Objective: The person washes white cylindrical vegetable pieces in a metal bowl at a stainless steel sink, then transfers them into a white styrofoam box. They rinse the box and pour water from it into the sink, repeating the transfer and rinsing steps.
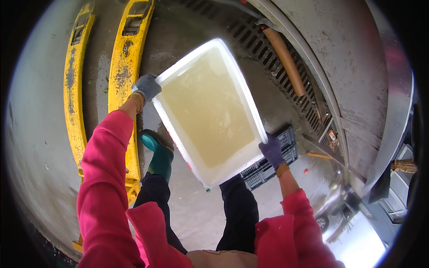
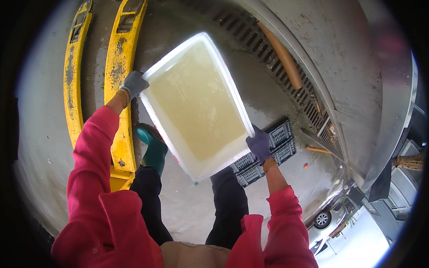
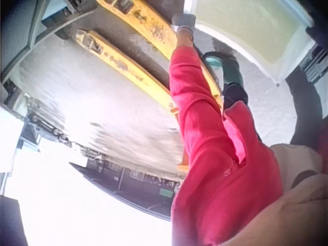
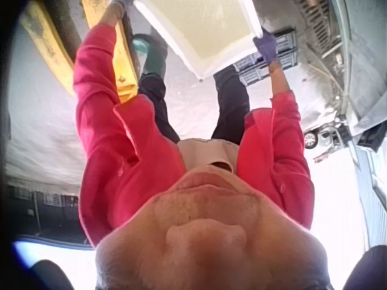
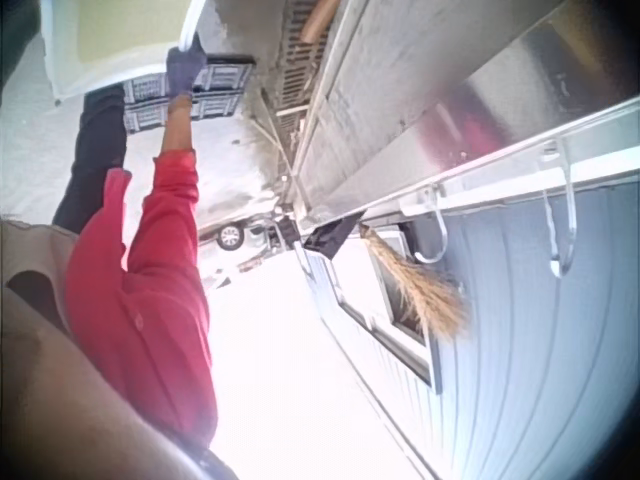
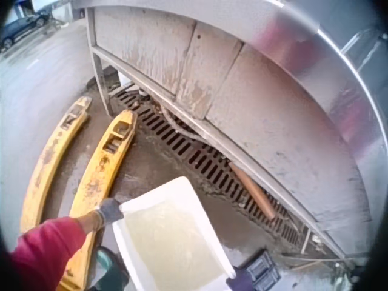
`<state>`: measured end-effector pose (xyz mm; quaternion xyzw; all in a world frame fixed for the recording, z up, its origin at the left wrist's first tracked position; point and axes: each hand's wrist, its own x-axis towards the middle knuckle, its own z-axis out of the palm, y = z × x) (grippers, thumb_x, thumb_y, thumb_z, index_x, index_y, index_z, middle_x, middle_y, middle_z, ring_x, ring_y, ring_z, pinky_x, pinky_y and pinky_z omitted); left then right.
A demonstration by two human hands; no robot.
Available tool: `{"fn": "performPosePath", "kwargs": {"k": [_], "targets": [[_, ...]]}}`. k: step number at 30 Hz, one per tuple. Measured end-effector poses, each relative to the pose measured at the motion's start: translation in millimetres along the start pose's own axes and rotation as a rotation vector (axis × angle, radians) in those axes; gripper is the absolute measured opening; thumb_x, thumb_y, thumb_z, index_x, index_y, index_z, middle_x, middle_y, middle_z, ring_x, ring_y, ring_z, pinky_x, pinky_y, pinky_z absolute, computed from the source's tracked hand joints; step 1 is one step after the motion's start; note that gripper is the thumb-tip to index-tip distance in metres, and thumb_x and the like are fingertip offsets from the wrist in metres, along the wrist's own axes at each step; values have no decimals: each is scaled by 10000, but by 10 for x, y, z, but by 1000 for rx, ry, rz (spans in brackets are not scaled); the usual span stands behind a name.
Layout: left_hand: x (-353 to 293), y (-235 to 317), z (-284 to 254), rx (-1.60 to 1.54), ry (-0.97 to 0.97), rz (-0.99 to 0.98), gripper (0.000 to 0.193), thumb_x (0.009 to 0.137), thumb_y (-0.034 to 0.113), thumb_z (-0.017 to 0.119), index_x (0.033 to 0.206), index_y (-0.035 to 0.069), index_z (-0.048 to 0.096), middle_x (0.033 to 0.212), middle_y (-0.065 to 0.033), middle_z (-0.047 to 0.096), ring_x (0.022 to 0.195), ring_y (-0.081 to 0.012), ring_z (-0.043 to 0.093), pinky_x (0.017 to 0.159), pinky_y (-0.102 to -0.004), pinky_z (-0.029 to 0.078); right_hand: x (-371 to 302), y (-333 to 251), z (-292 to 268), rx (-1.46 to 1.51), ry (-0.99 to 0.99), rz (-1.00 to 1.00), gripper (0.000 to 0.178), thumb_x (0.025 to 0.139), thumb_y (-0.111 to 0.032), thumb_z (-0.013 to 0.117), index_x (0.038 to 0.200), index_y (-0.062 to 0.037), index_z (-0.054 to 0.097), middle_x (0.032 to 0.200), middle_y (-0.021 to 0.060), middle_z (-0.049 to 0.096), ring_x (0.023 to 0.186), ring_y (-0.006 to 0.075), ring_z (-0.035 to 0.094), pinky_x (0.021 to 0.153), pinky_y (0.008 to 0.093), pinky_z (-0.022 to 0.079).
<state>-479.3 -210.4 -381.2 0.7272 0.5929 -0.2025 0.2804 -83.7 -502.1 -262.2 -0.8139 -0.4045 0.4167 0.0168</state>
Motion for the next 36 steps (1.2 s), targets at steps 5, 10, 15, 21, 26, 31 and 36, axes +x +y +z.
{"fn": "performPosePath", "kwargs": {"k": [5,10,15,21,26,31,36], "targets": [[476,619,281,22,-70,58,294,703,155,587,919,8,721,919,-238,688,907,-384,680,806,-409,546,78,496,-31,18,-17,9,416,706,-120,554,1109,-40,628,893,211,675,830,363,658,767,391,514],[632,900,254,1,-178,18,312,685,157,616,940,11,721,930,-246,686,905,-378,685,777,-419,555,281,750,-61,5,-72,-19,346,698,-134,571,1015,-16,645,862,205,679,816,371,657,758,401,513],[1007,899,261,107,-188,14,384,615,189,714,972,49,727,922,-180,708,821,-333,699,724,-374,564,461,757,16,67,-102,-19,340,689,-159,600,988,-5,650,847,206,680,800,372,657,754,403,518],[1402,801,140,68,-144,-7,394,574,166,711,946,35,727,941,-203,697,893,-349,680,779,-379,549,638,673,117,124,-131,-11,344,686,-159,617,989,1,648,858,199,687,809,352,669,770,397,522],[1567,696,121,40,-87,65,369,605,151,678,957,48,725,931,-207,692,893,-365,672,792,-392,543,717,505,39,145,-101,-8,345,687,-155,613,991,5,649,845,200,684,805,345,667,767,395,519],[1542,425,181,-324,-97,123,571,697,312,742,1185,37,632,1166,-192,647,1072,-303,623,886,-352,496,704,289,-82,125,-98,11,320,693,-157,602,957,16,653,829,190,684,779,335,662,764,387,513],[606,-242,884,-1685,-47,104,836,871,610,574,1500,145,281,1468,-118,373,1126,-227,545,964,-375,447,706,205,-133,130,-109,-26,348,696,-150,631,991,35,643,858,181,685,801,303,657,780,367,507]]}}
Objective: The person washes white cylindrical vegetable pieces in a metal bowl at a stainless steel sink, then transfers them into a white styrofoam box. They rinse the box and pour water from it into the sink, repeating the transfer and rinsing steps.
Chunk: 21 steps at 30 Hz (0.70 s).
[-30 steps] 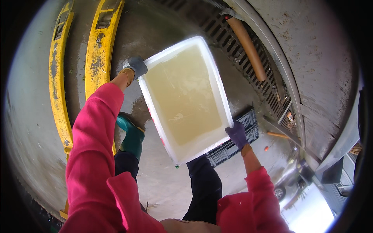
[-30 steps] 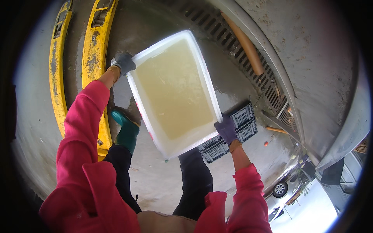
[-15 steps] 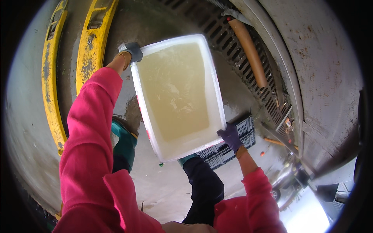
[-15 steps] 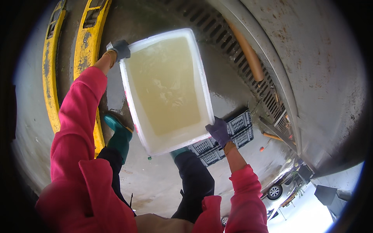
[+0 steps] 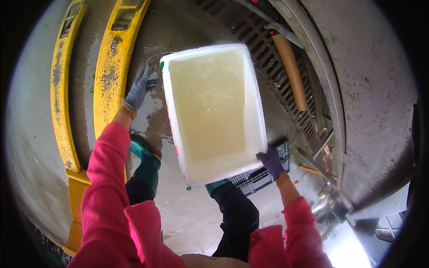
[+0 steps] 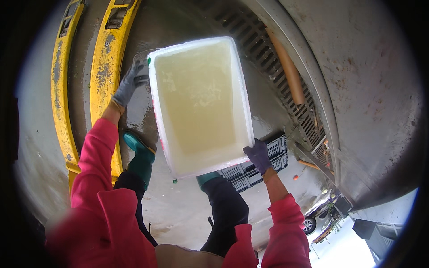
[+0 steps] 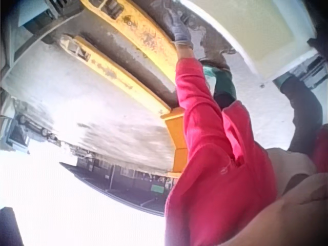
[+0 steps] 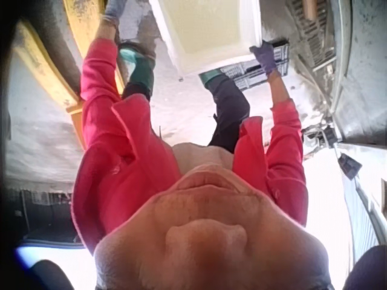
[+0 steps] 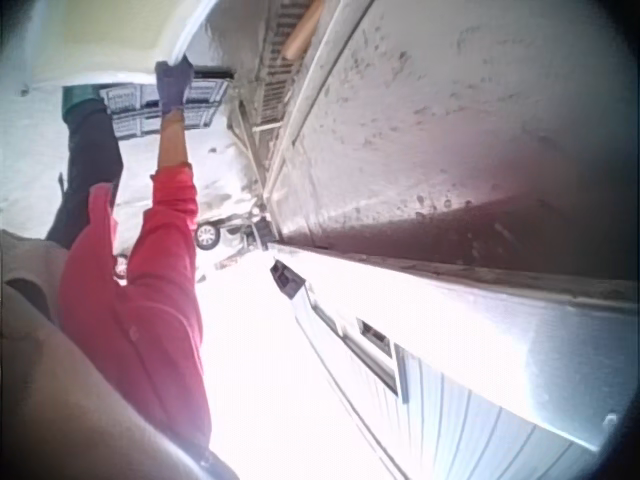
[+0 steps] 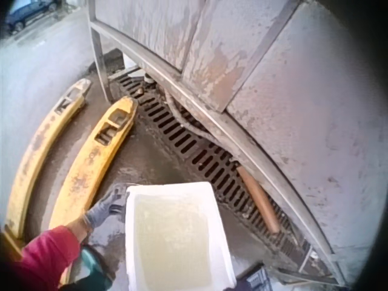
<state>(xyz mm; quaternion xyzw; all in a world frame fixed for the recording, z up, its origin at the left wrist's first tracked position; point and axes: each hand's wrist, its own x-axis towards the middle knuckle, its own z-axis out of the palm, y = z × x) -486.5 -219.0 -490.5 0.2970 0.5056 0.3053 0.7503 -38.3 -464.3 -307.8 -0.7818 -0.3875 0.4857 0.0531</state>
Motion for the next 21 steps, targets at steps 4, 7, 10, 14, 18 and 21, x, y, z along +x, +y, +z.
{"fn": "performPosePath", "kwargs": {"k": [4,7,10,14,18,21], "targets": [[-1251,-1297,275,-183,129,-653,882,848,668,553,1499,141,278,1488,-93,369,1240,-284,474,1044,-446,376,17,25,16,-23,-30,25,368,718,-163,663,1009,60,635,882,157,689,795,234,643,763,345,505],[-1840,-2000,900,-401,122,-644,606,955,514,480,1401,109,423,1320,-53,556,1176,-209,545,1017,-347,420,28,80,3,-37,-25,38,367,715,-159,667,1006,63,637,877,144,688,788,218,633,761,336,503],[-2022,-2323,1302,-880,183,-615,516,996,445,423,1370,92,458,1298,-57,574,1152,-186,562,999,-322,444,39,150,-28,-65,-37,78,375,716,-150,672,1025,61,634,889,136,684,802,207,623,771,326,499],[-1973,-2379,1295,-830,167,-566,551,1007,474,377,1401,92,432,1330,-62,559,1167,-194,553,1003,-328,444,70,212,-107,15,-16,74,422,724,-114,673,1108,48,600,984,126,663,883,203,604,821,316,483],[-1989,-2265,1353,-584,148,-502,675,934,624,441,1388,126,475,1305,-15,579,1161,-130,546,962,-272,438,134,206,-301,95,48,-41,498,705,-163,685,1135,61,571,1072,203,639,980,300,602,896,353,457],[-2006,-2041,1473,-519,194,-443,699,911,651,463,1371,126,502,1282,-5,595,1129,-107,558,935,-250,443,181,146,-493,66,-3,-8,568,728,-161,666,1236,43,515,1165,175,590,1065,282,543,965,344,409]]}}
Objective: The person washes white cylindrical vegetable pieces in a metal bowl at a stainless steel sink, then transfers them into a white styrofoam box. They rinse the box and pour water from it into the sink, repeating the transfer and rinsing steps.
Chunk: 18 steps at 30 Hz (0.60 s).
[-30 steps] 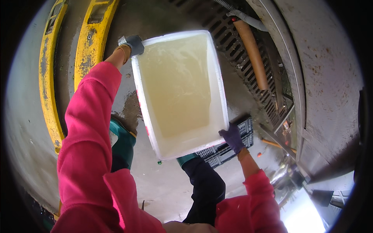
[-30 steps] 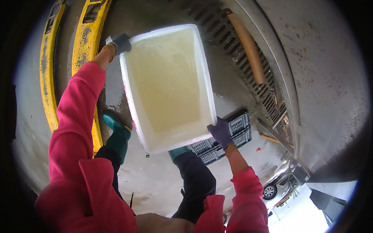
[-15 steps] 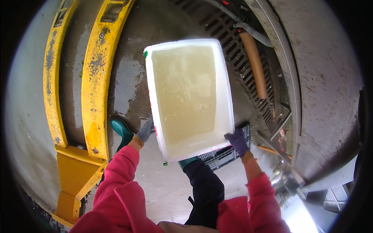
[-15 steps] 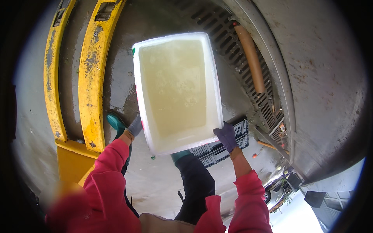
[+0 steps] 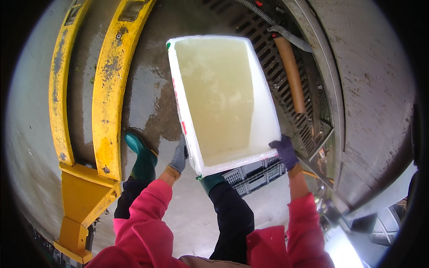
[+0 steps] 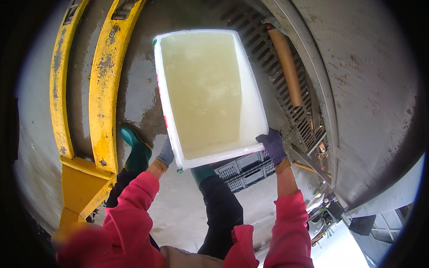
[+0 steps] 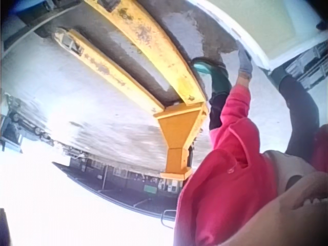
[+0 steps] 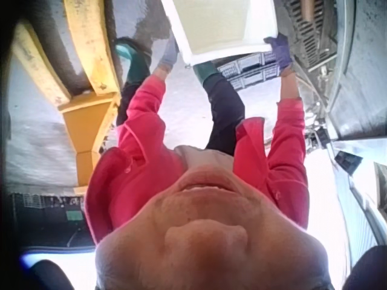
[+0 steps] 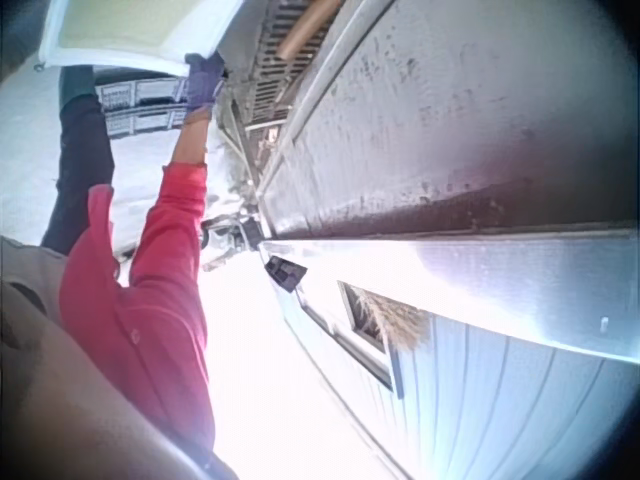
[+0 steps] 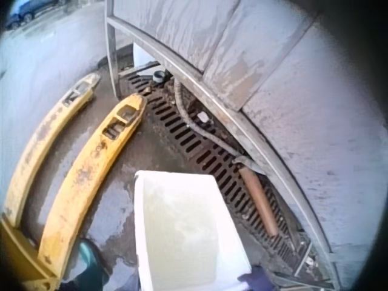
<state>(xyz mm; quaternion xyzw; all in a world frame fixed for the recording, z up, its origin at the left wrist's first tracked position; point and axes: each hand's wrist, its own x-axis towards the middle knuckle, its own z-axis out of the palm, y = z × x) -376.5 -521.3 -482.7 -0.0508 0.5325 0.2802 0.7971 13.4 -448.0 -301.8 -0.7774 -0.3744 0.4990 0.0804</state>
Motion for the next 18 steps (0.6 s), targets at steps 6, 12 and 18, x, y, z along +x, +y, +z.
{"fn": "performPosePath", "kwargs": {"k": [6,12,18], "targets": [[-206,259,304,54,122,-40,675,942,593,455,1419,116,427,1350,2,525,1182,-128,507,1003,-257,401,89,-200,-199,94,-63,-37,563,747,-150,655,1261,11,494,1121,144,558,974,252,580,782,324,516],[-445,509,609,110,85,63,670,973,535,445,1470,96,350,1438,7,442,1275,-133,449,1057,-248,359,244,-339,-415,260,-86,136,349,813,-161,617,1118,0,563,1007,135,585,819,240,654,497,318,569],[-631,740,962,19,172,172,577,924,479,594,1218,-17,581,1105,-60,626,954,-131,563,834,-249,464,320,-417,-506,284,-61,153,225,862,-180,563,921,24,637,845,149,640,716,252,670,495,331,567]]}}
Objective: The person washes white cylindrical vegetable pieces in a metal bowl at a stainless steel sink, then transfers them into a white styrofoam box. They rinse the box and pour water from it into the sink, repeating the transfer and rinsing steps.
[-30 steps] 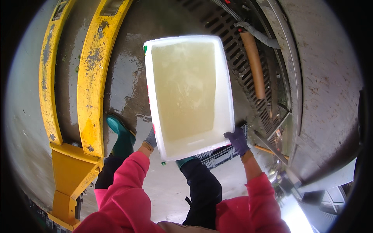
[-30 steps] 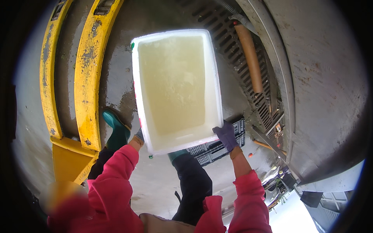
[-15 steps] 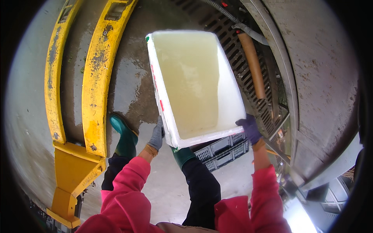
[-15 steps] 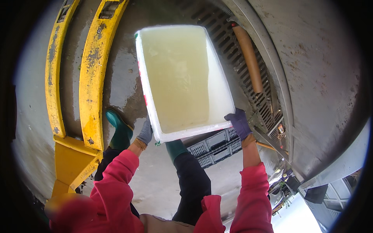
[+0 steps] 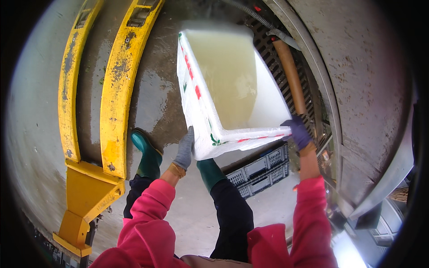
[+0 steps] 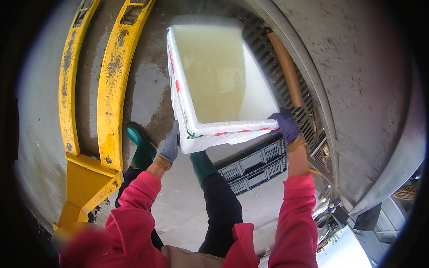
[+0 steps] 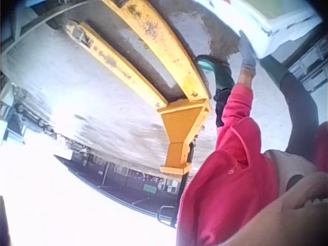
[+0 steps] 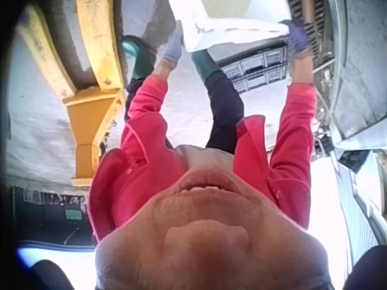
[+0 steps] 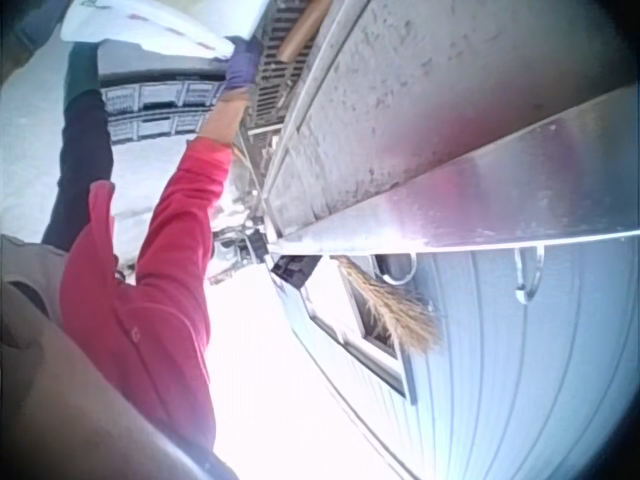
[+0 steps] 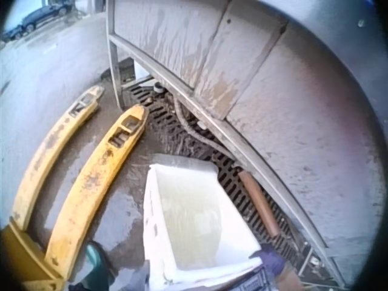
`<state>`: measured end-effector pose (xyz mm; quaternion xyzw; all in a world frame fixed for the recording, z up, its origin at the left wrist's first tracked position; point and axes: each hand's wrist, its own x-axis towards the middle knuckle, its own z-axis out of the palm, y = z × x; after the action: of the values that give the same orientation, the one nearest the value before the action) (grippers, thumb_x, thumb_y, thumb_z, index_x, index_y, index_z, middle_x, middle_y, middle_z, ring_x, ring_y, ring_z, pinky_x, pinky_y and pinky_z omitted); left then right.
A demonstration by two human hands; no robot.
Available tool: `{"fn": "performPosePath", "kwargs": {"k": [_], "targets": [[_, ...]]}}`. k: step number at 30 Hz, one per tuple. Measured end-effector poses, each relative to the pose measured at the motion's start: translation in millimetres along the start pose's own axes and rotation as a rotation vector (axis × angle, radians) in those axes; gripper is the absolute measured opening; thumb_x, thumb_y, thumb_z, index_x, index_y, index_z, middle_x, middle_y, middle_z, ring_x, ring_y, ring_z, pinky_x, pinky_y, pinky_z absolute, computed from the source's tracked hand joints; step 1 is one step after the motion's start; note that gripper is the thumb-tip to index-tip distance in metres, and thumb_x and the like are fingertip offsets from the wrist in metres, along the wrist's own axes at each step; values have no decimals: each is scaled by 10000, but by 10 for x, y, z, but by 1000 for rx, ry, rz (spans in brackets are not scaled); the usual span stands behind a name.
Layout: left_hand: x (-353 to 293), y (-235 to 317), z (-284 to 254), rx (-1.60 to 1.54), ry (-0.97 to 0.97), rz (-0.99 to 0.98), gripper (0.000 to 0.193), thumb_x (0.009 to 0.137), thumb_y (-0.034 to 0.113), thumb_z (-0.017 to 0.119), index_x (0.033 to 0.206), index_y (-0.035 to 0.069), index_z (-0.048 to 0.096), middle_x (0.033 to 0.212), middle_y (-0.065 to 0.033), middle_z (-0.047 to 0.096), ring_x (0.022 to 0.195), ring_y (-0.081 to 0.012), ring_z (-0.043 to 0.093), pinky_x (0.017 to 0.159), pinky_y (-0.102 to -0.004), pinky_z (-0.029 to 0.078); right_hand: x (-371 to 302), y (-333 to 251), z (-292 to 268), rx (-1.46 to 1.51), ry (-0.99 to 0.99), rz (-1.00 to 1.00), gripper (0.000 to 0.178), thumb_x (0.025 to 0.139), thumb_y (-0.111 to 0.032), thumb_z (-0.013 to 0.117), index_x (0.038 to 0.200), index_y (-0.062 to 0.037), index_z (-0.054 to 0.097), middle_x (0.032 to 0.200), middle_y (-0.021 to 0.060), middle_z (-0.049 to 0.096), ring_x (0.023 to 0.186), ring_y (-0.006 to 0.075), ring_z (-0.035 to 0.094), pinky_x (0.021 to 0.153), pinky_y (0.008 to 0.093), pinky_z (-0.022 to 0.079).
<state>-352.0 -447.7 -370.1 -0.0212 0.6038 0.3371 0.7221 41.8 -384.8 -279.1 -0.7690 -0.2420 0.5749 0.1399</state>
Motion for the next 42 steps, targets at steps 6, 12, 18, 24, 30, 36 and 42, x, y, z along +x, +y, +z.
{"fn": "performPosePath", "kwargs": {"k": [6,12,18,24,30,36,42], "targets": [[12,32,-32,217,-76,-29,595,951,538,505,1230,18,575,1123,-54,615,964,-125,550,851,-251,451,68,-96,-104,-33,-32,-38,269,883,-213,538,877,31,651,855,157,638,688,247,673,483,325,560],[65,1,22,282,-65,157,604,951,534,497,1028,-52,623,939,-141,619,817,-186,563,746,-309,471,233,-175,-259,-38,58,-46,283,875,-241,553,906,21,654,869,148,632,681,246,670,466,328,544],[54,86,80,224,-65,129,628,951,535,488,1115,-63,591,936,-173,620,836,-204,587,760,-320,481,273,-325,-266,-52,61,-78,303,866,-282,556,908,-1,661,794,130,644,611,225,646,435,308,501],[115,169,230,245,-22,368,671,927,560,520,1171,-63,561,941,-159,633,796,-205,619,704,-315,507,346,-451,-294,-14,71,-225,322,874,-302,538,950,-15,664,800,111,649,579,185,607,444,276,458],[92,405,238,146,-54,160,671,916,567,537,1169,-54,563,947,-140,635,799,-199,624,683,-302,514,355,-432,-312,-517,120,-373,343,927,-298,468,1115,-66,637,878,79,647,682,165,614,519,267,477],[121,466,264,193,-46,153,650,911,546,565,1154,-57,564,960,-123,625,831,-183,607,701,-295,511,307,-377,-292,-100,122,-78,350,927,-346,461,1098,-106,648,916,80,650,674,164,614,496,278,473],[134,536,314,173,-81,174,621,905,514,597,1142,-59,567,992,-125,619,868,-179,610,712,-291,514,344,-276,-361,-379,70,-358,365,708,-38,613,1072,-28,636,960,94,657,814,194,637,643,304,518]]}}
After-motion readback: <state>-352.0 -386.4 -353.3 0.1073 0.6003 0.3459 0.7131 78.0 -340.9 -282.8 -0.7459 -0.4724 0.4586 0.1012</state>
